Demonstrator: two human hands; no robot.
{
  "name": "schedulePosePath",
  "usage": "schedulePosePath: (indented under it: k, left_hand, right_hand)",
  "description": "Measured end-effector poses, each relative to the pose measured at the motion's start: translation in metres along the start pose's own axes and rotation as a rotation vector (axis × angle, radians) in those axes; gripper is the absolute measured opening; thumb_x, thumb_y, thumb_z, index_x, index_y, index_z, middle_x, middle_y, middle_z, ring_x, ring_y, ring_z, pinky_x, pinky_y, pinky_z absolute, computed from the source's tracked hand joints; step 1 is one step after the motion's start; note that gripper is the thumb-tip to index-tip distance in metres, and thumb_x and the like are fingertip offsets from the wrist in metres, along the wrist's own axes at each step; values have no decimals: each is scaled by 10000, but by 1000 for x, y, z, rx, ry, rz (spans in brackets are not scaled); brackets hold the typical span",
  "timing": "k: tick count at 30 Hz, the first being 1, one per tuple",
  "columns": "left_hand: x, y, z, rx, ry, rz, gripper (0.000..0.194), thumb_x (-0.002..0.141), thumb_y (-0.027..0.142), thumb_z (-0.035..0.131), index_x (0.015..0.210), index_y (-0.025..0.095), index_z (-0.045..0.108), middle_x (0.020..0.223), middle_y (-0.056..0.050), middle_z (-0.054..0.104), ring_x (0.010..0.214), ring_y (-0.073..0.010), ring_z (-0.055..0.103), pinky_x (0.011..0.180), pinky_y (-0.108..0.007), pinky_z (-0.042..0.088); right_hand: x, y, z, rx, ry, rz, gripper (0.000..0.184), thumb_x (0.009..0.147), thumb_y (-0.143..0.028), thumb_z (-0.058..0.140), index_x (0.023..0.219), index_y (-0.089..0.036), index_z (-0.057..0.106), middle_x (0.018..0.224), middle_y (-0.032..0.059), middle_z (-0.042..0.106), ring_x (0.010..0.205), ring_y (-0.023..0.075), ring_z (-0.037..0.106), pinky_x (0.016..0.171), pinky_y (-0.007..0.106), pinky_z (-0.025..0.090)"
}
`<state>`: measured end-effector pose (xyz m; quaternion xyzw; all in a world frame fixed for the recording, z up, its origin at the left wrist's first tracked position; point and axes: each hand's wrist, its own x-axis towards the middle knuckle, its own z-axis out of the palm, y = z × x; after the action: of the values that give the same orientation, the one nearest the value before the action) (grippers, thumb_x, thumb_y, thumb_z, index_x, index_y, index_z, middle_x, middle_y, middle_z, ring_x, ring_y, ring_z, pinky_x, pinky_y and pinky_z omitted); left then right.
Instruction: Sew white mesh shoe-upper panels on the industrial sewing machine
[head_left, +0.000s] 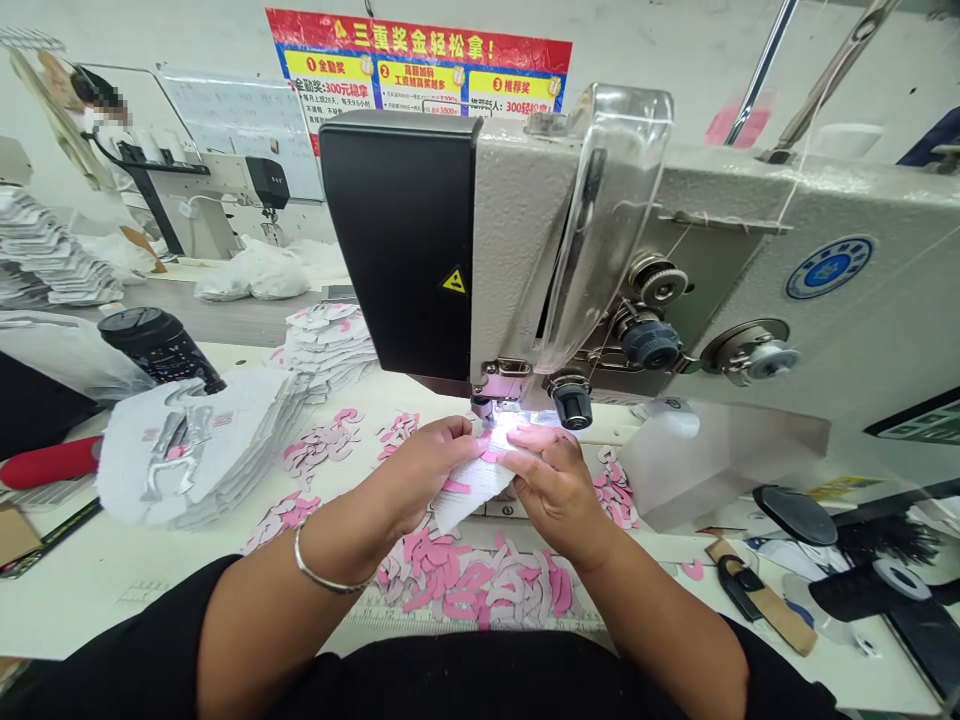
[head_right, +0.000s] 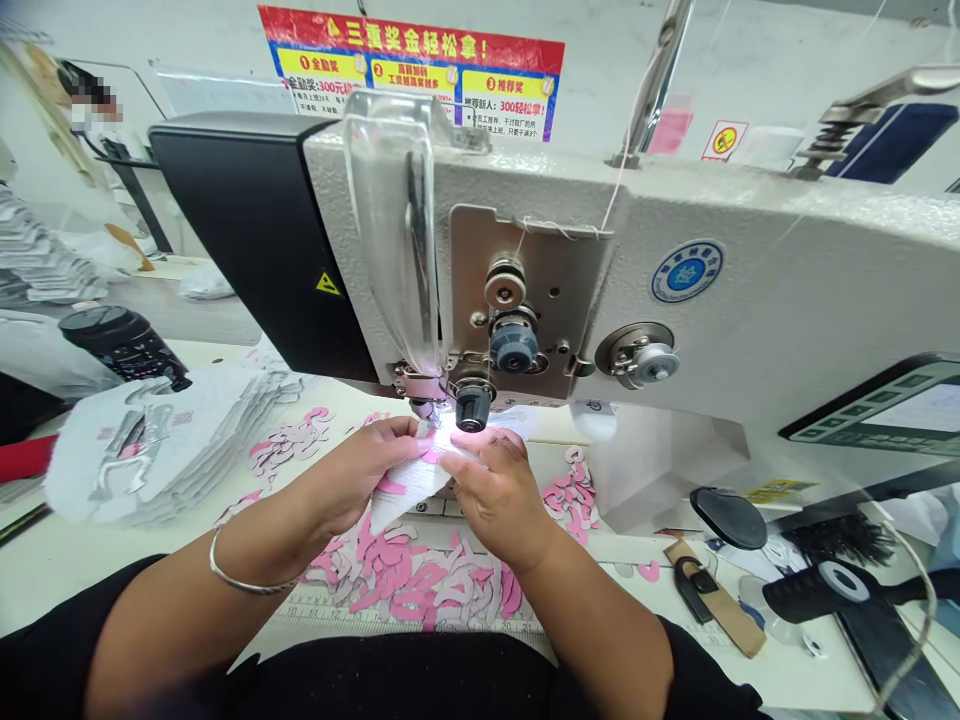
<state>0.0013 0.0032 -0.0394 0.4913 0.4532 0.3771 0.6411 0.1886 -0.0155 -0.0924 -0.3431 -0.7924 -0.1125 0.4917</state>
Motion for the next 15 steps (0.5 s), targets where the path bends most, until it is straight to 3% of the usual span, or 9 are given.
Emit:
schedulePosePath:
  k: [4,9,15]
  left_hand:
    - [-2,-6,5,-11,-22,37,206,784,360,678,846,170,630,744,-13,622,625,-131,569,574,-244,438]
    - [1,-7,11,-34,78,105,196,755,303,702,785,198,539,684,34,550,582,-110,527,532,-224,407]
    - [2,-1,21,-137,115,77,195,708,196,682,823,206,524,692,36,557,599,-132,575,550,-246,451]
  right_hand:
    - [5,5,-8,95,-59,12,277,906,-110,578,1090,-290,681,1128,43,679,1076,209,620,941,428,505]
    - [7,10,-9,123,-95,66,284,924,-117,558,1088,-314,681,1151,38,656,1128,216,597,969,442,508]
    - [5,17,-6,195,-112,99,272,935,-128,541,1089,-308,675,1123,40,639,1150,218,588,990,447,503]
